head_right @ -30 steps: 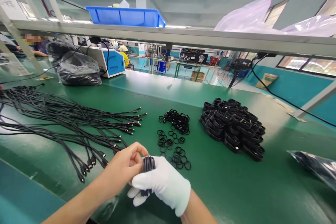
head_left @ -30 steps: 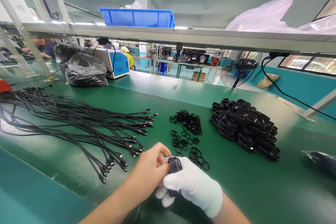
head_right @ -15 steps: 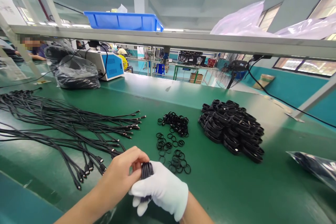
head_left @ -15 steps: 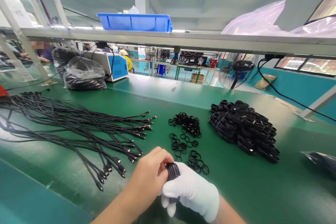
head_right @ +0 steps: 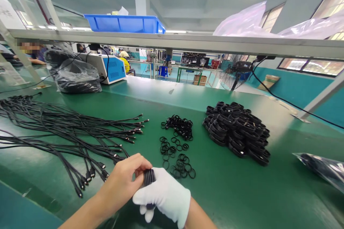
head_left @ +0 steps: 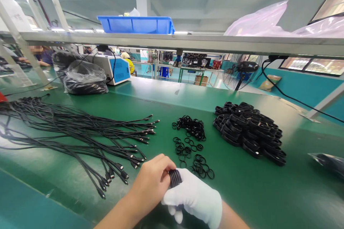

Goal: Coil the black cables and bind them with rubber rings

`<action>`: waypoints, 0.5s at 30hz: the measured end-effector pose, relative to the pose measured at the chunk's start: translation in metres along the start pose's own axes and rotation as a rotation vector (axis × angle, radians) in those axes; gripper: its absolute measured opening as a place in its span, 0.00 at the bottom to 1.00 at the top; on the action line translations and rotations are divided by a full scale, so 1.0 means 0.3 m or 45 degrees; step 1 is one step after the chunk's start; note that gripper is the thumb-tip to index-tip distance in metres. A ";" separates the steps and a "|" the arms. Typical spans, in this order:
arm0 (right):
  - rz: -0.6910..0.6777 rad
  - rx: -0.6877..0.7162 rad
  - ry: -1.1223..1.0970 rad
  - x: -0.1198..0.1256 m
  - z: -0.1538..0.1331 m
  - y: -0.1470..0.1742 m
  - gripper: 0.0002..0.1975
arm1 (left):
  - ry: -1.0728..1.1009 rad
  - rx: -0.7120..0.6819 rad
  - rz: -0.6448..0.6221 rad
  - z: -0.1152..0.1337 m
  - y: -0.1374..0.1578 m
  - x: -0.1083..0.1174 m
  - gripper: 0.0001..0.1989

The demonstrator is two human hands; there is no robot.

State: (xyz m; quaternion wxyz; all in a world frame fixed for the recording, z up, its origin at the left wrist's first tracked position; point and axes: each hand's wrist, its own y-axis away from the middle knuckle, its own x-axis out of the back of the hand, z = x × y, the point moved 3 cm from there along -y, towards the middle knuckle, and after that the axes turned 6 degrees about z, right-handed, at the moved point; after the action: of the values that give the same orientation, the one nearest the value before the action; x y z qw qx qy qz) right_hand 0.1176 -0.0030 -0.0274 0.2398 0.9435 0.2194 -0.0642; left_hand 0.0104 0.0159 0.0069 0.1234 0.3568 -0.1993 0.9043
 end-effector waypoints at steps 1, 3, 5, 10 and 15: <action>0.019 -0.009 0.001 0.003 0.002 -0.001 0.01 | 0.033 0.012 -0.042 -0.003 -0.012 0.005 0.13; 0.059 -0.019 -0.073 0.022 0.000 -0.003 0.01 | 0.139 0.046 -0.133 -0.020 -0.039 0.023 0.11; 0.155 0.042 -0.294 0.064 -0.014 -0.003 0.06 | 0.204 0.124 -0.154 -0.057 -0.069 0.046 0.09; 0.418 0.269 -0.814 0.207 -0.047 0.010 0.19 | 0.040 0.277 -0.045 -0.150 -0.120 0.036 0.07; 0.457 0.241 -0.786 0.232 -0.044 0.016 0.22 | -0.042 0.150 -0.189 -0.105 -0.111 -0.120 0.06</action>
State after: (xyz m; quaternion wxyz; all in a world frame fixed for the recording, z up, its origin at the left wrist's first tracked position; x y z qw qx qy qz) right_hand 0.1822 0.0263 -0.0297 0.2138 0.9212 -0.0391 -0.3227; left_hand 0.0295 0.0569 -0.0299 0.1658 0.3919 -0.1208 0.8969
